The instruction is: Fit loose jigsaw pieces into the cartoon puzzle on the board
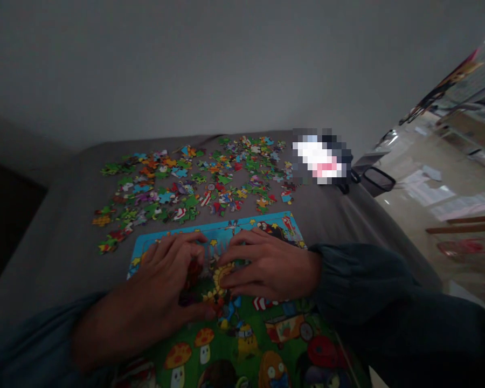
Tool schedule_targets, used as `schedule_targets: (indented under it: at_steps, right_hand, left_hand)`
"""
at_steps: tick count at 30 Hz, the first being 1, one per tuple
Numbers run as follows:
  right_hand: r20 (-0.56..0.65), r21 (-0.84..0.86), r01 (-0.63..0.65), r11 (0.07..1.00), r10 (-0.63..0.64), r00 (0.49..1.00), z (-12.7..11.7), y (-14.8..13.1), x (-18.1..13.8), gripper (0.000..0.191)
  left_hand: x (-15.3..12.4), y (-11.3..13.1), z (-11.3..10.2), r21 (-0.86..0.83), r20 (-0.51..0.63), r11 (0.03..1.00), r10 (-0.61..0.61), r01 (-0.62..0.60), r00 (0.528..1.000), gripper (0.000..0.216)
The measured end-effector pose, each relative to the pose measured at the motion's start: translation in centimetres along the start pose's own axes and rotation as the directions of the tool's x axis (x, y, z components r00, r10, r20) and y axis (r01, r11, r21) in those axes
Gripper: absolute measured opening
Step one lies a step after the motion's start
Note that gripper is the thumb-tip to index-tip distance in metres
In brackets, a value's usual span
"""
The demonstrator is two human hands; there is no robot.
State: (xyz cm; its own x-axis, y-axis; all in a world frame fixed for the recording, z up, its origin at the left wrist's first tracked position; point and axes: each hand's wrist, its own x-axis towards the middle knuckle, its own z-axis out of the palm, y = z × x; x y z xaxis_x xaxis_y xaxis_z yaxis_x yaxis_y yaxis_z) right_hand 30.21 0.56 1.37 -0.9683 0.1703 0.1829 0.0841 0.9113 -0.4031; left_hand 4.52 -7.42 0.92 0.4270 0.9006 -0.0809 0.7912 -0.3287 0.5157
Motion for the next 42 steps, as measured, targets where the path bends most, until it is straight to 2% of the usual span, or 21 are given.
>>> schedule_targets:
  at_steps: [5, 10, 14, 18, 20, 22, 25, 27, 30, 31, 32, 36, 42]
  right_hand:
    - [-0.005, 0.027, 0.052, 0.998, -0.052, 0.999, -0.1, 0.2, -0.2, 0.024]
    - [0.015, 0.007, 0.084, 0.996, -0.084, 0.996, 0.1, 0.1, 0.0, 0.029]
    - [0.054, -0.076, 0.087, 0.993, -0.083, 0.995, -0.2, -0.6, 0.1, 0.031]
    - [0.056, -0.244, 0.123, 0.962, -0.113, 0.992, -0.3, -1.6, 0.2, 0.030]
    - [0.052, -0.297, 0.158, 0.942, -0.149, 0.987, -0.2, -2.0, 0.3, 0.033]
    - [0.038, -0.304, 0.173, 0.937, -0.170, 0.985, 0.0, -2.1, 0.4, 0.033]
    - [0.020, -0.270, 0.136, 0.953, -0.136, 0.990, 0.2, -2.0, 0.4, 0.032]
    - [0.019, -0.244, 0.104, 0.964, -0.102, 0.995, 0.2, -1.9, 0.3, 0.030]
    - [0.001, -0.224, 0.073, 0.972, -0.075, 0.997, 0.3, -1.7, 0.2, 0.025]
    - [-0.007, -0.222, 0.065, 0.973, -0.068, 0.998, 0.3, -1.7, 0.1, 0.024]
    - [-0.014, -0.220, 0.058, 0.974, -0.062, 0.998, 0.3, -1.7, 0.1, 0.024]
    - [-0.026, -0.195, 0.038, 0.980, -0.044, 0.999, 0.3, -1.7, 0.1, 0.023]
    - [-0.020, -0.166, 0.034, 0.986, -0.038, 0.999, 0.4, -1.7, 0.2, 0.024]
  left_hand:
    - [0.2, -1.2, 0.3, 0.031, -0.105, 0.999, 0.009, -0.006, 0.994, 0.060]
    - [0.3, -1.3, 0.6, 0.046, -0.114, 0.999, -0.010, 0.015, 0.993, 0.069]
    - [0.4, -1.0, 0.3, 0.045, -0.123, 0.999, 0.025, -0.019, 0.992, 0.068]
    - [0.5, -0.9, 0.1, 0.051, -0.132, 0.998, 0.045, -0.039, 0.990, 0.067]
    - [0.6, -0.9, -0.4, 0.055, -0.127, 0.997, 0.059, -0.052, 0.990, 0.061]
    - [0.8, -1.2, -1.6, 0.083, -0.196, 0.996, 0.061, -0.046, 0.979, 0.049]
    - [1.0, -2.0, -4.6, 0.146, -0.358, 0.986, -0.027, 0.085, 0.933, 0.030]
    - [1.0, -2.8, -6.7, 0.133, -0.428, 0.952, -0.194, 0.274, 0.883, 0.030]
    - [0.8, -3.9, -8.8, 0.067, -0.457, 0.828, -0.471, 0.557, 0.754, 0.036]
    - [0.6, -4.2, -9.2, 0.055, -0.448, 0.789, -0.528, 0.612, 0.721, 0.037]
    - [0.3, -4.5, -9.5, 0.051, -0.432, 0.769, -0.559, 0.638, 0.708, 0.037]
    - [-0.9, -5.6, -10.2, 0.059, -0.349, 0.762, -0.589, 0.645, 0.729, 0.033]
    - [-2.5, -6.9, -11.1, 0.137, -0.305, 0.753, -0.586, 0.643, 0.751, 0.034]
